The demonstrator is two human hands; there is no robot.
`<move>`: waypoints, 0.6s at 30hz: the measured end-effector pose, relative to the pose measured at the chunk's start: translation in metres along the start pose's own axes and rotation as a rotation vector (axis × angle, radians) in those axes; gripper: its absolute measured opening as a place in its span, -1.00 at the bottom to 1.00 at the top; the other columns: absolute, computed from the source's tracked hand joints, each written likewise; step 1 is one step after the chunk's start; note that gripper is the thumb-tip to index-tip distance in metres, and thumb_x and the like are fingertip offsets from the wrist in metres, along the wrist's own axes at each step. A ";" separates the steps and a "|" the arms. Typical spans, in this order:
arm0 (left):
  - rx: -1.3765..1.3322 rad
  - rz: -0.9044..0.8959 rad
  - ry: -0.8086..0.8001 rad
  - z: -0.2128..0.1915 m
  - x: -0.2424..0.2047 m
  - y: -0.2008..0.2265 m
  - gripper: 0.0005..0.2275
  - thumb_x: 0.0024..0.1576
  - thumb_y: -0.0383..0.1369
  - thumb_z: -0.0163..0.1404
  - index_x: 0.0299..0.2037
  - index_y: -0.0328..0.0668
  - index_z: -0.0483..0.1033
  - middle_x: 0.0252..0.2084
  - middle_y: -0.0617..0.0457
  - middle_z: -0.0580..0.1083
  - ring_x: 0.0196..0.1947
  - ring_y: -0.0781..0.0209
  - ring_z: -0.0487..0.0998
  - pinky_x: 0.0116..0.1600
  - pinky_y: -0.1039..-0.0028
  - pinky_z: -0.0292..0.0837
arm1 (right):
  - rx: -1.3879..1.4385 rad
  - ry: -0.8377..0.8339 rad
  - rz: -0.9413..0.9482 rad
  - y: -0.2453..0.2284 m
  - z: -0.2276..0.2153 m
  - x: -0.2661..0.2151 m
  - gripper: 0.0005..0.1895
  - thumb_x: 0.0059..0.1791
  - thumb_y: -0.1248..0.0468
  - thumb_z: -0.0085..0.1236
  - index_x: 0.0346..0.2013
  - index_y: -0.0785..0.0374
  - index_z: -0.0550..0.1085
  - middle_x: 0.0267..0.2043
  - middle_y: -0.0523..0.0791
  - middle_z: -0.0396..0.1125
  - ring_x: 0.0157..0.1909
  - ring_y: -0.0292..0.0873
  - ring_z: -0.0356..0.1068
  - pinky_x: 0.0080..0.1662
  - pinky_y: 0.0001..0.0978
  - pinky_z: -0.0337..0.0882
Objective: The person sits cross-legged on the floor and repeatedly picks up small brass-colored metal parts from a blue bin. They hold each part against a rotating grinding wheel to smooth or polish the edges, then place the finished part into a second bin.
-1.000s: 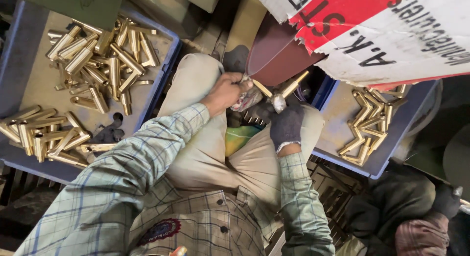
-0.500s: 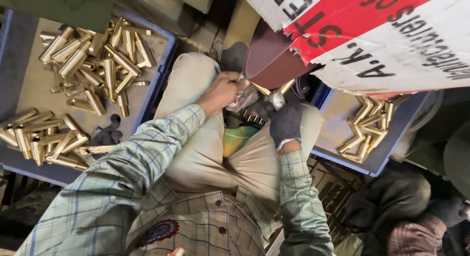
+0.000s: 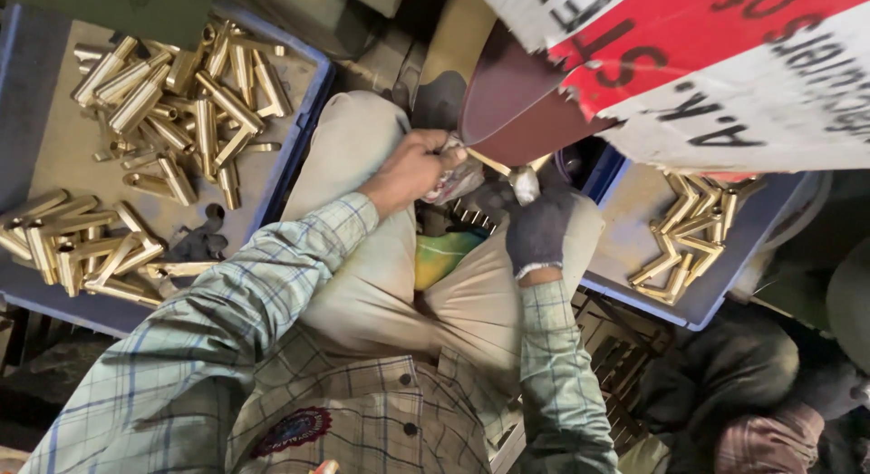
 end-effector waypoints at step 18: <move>-0.140 -0.025 -0.011 -0.008 -0.002 -0.001 -0.86 0.24 -0.41 0.04 -0.13 -0.31 0.62 -0.37 0.09 0.53 -0.50 0.33 0.39 -0.47 0.45 0.33 | -0.278 0.067 -0.217 0.018 0.005 0.003 -0.50 -0.18 0.28 0.33 -0.02 0.48 0.46 -0.14 0.06 0.45 -0.17 -0.10 0.49 -0.14 -0.31 0.49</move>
Point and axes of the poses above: each hand's wrist, its own x-axis towards the middle knuckle, its own z-axis out of the palm, y = z × x, the point moved 8 cm from there along x, towards the middle knuckle
